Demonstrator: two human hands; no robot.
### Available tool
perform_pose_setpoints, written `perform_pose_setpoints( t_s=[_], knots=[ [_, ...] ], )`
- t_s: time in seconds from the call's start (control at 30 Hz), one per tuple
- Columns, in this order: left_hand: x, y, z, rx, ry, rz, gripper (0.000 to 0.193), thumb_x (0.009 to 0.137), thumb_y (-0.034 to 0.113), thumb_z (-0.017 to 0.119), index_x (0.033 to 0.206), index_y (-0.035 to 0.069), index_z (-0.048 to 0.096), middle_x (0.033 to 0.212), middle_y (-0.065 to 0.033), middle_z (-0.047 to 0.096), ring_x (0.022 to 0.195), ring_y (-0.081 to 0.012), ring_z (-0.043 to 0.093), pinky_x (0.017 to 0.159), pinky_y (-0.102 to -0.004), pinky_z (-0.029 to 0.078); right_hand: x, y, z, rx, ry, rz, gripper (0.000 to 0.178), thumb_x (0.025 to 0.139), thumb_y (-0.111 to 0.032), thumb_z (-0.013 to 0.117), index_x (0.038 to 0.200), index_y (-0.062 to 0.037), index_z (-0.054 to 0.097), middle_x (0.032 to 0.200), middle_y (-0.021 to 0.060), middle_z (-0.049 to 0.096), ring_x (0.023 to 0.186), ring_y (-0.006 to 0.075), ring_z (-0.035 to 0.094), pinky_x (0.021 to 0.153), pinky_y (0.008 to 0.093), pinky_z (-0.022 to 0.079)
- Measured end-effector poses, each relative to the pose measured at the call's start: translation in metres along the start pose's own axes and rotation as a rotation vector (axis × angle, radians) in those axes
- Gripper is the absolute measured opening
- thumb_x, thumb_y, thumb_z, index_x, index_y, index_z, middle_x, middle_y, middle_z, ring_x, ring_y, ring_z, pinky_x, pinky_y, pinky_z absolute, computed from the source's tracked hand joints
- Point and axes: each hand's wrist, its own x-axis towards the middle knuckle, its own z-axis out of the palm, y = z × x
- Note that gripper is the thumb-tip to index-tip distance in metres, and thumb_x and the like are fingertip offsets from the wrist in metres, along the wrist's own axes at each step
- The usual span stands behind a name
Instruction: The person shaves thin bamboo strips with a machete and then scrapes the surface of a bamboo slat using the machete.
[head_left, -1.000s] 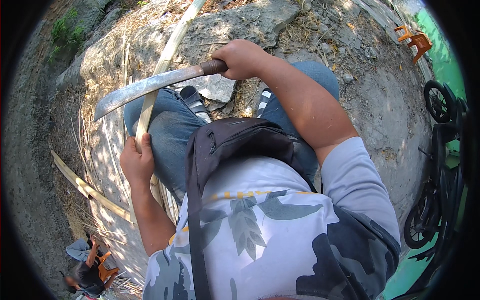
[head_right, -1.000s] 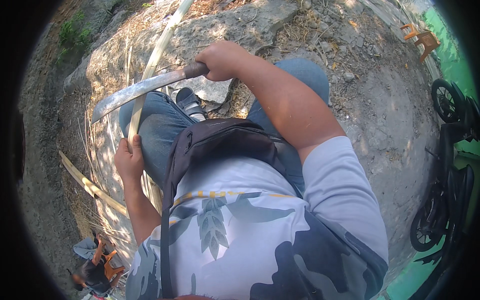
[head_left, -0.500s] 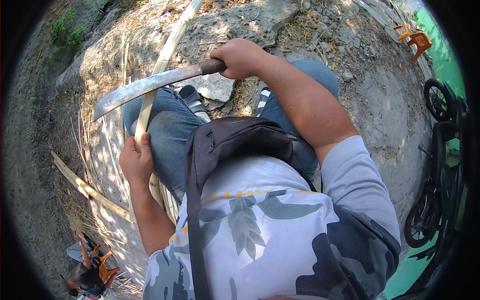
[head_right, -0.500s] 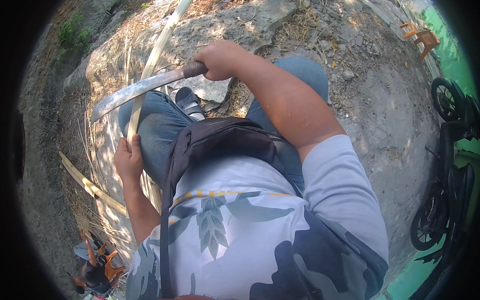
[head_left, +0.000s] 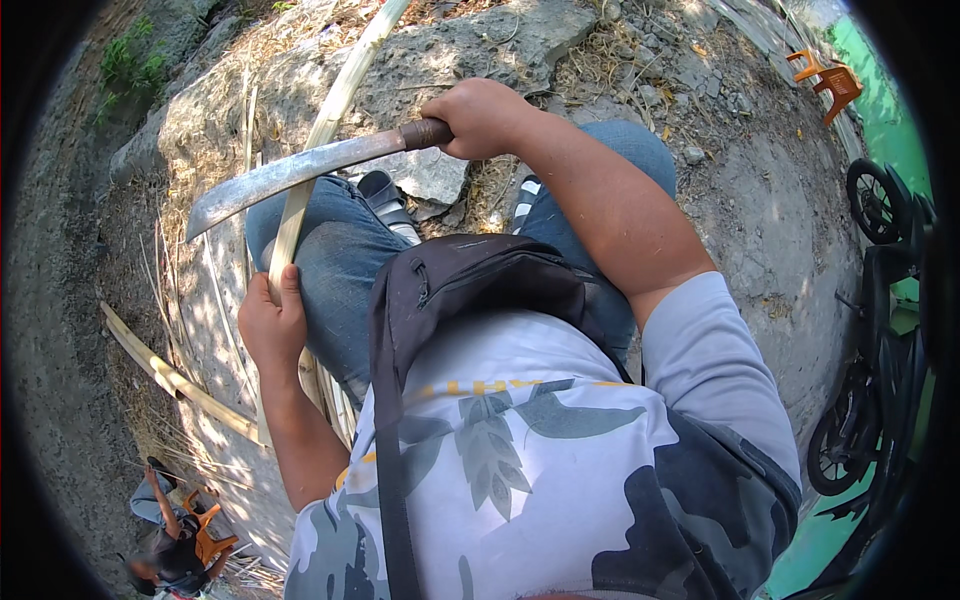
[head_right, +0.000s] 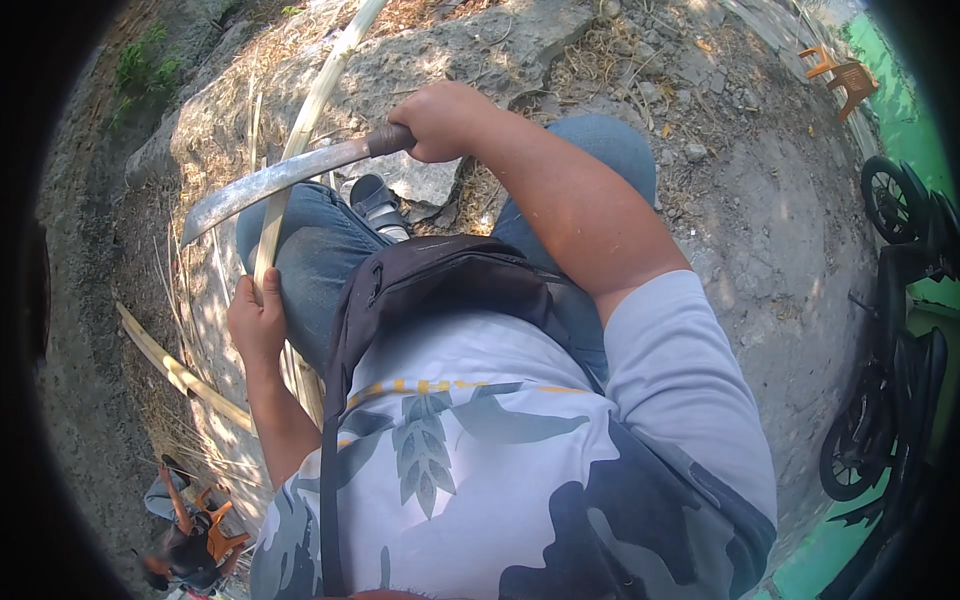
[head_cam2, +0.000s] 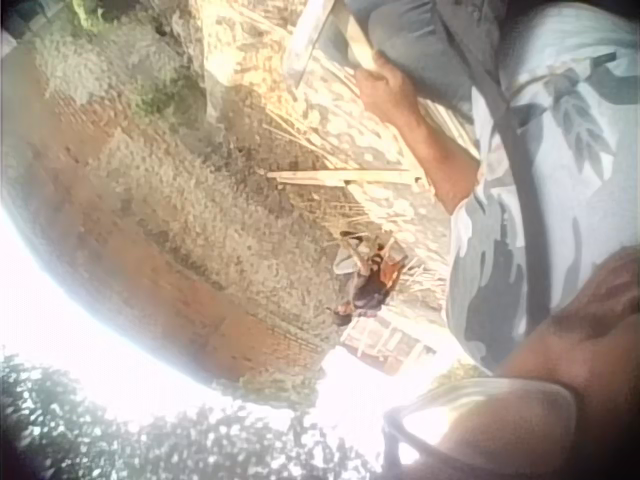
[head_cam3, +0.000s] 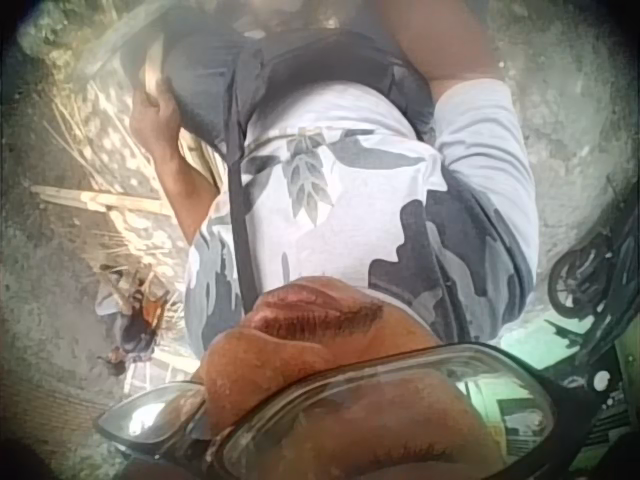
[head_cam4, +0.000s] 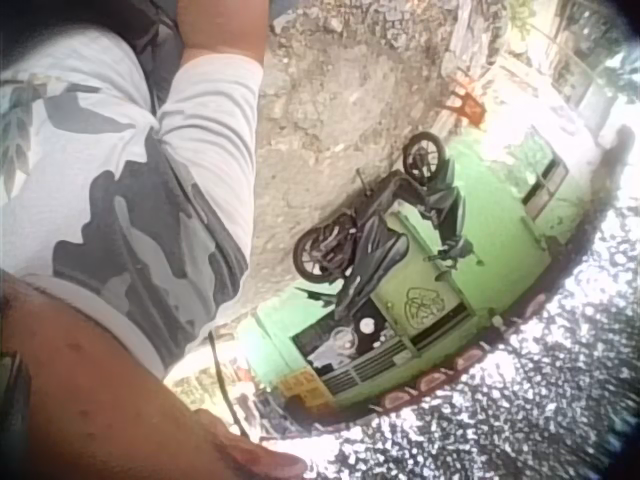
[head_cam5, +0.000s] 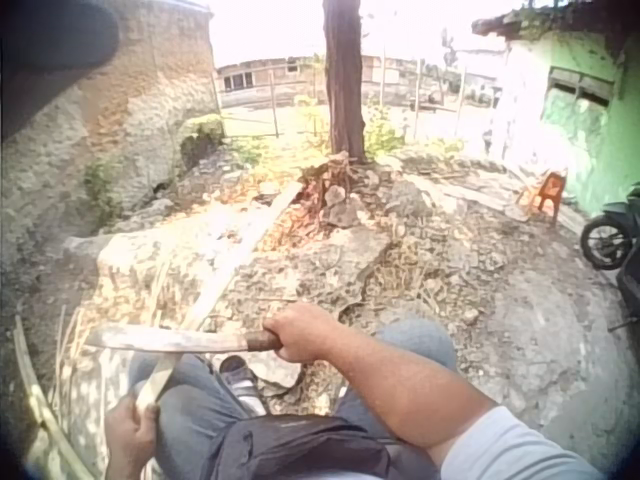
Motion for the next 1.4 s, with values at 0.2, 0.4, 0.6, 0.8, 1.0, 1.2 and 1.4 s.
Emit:
perform_pose_setpoints(
  t_s=[0.2, 0.4, 0.6, 0.8, 1.0, 1.2, 1.4],
  knots=[
    [0.001, -0.001, 0.000, -0.003, -0.005, 0.005, 0.055, 0.100, 0.054, 0.062, 0.084, 0.001, 0.061, 0.070, -0.0199, 0.063, 0.066, -0.0409, 0.062, 0.062, -0.0472, 0.047, -0.001, -0.001, -0.002, 0.000, 0.001, 0.007, 0.019, 0.077, -0.022, 0.072, 0.094, -0.0158, 0.072, 0.084, 0.0093, 0.074, 0.086, 0.0337, 0.072, 0.078, 0.0494, 0.057],
    [-0.004, -0.001, 0.002, -0.057, 0.009, -0.049, 0.054, 0.100, 0.054, 0.063, 0.084, 0.002, 0.062, 0.067, -0.0167, 0.061, 0.062, -0.0367, 0.060, 0.060, -0.0451, 0.046, -0.003, -0.005, -0.017, -0.194, 0.097, -0.075, 0.019, 0.078, -0.023, 0.072, 0.096, -0.0183, 0.072, 0.083, 0.0092, 0.073, 0.084, 0.0327, 0.072, 0.077, 0.0497, 0.057],
    [-0.004, -0.009, 0.009, -0.094, 0.025, -0.032, 0.055, 0.100, 0.055, 0.063, 0.083, 0.002, 0.060, 0.065, -0.0163, 0.060, 0.061, -0.0365, 0.060, 0.059, -0.0448, 0.046, -0.005, 0.000, -0.016, -0.139, 0.169, 0.070, 0.019, 0.080, -0.025, 0.071, 0.098, -0.0173, 0.071, 0.080, 0.0114, 0.072, 0.079, 0.0355, 0.072, 0.072, 0.0504, 0.057],
    [-0.002, 0.001, -0.001, 0.024, -0.007, -0.019, 0.056, 0.100, 0.056, 0.062, 0.084, 0.002, 0.061, 0.067, -0.0170, 0.061, 0.062, -0.0370, 0.060, 0.060, -0.0455, 0.046, 0.002, -0.012, -0.003, -0.120, 0.027, -0.096, 0.019, 0.078, -0.024, 0.072, 0.095, -0.0184, 0.071, 0.079, 0.0092, 0.071, 0.081, 0.0333, 0.071, 0.079, 0.0487, 0.055],
    [-0.004, -0.008, 0.007, -0.098, 0.006, -0.031, 0.055, 0.100, 0.056, 0.062, 0.086, 0.002, 0.062, 0.068, -0.0167, 0.062, 0.064, -0.0361, 0.062, 0.061, -0.0443, 0.047, 0.001, 0.017, -0.019, -0.082, 0.135, 0.132, 0.020, 0.078, -0.027, 0.074, 0.096, -0.0185, 0.073, 0.081, 0.0092, 0.073, 0.080, 0.0337, 0.072, 0.072, 0.0489, 0.057],
    [-0.002, -0.006, 0.002, -0.062, -0.022, -0.051, 0.054, 0.100, 0.055, 0.062, 0.088, 0.003, 0.063, 0.068, -0.0158, 0.063, 0.064, -0.0351, 0.063, 0.061, -0.0442, 0.047, -0.007, 0.012, -0.013, -0.065, 0.120, 0.158, 0.021, 0.079, -0.027, 0.072, 0.098, -0.0189, 0.073, 0.083, 0.0096, 0.073, 0.081, 0.0340, 0.072, 0.073, 0.0484, 0.058],
    [0.001, -0.006, 0.001, -0.020, -0.034, -0.035, 0.054, 0.100, 0.055, 0.063, 0.089, 0.002, 0.064, 0.070, -0.0173, 0.064, 0.066, -0.0372, 0.064, 0.062, -0.0446, 0.049, 0.003, -0.014, -0.011, -0.108, -0.033, 0.004, 0.020, 0.078, -0.025, 0.070, 0.098, -0.0193, 0.073, 0.088, 0.0085, 0.074, 0.088, 0.0318, 0.073, 0.080, 0.0473, 0.058]
  ],
)
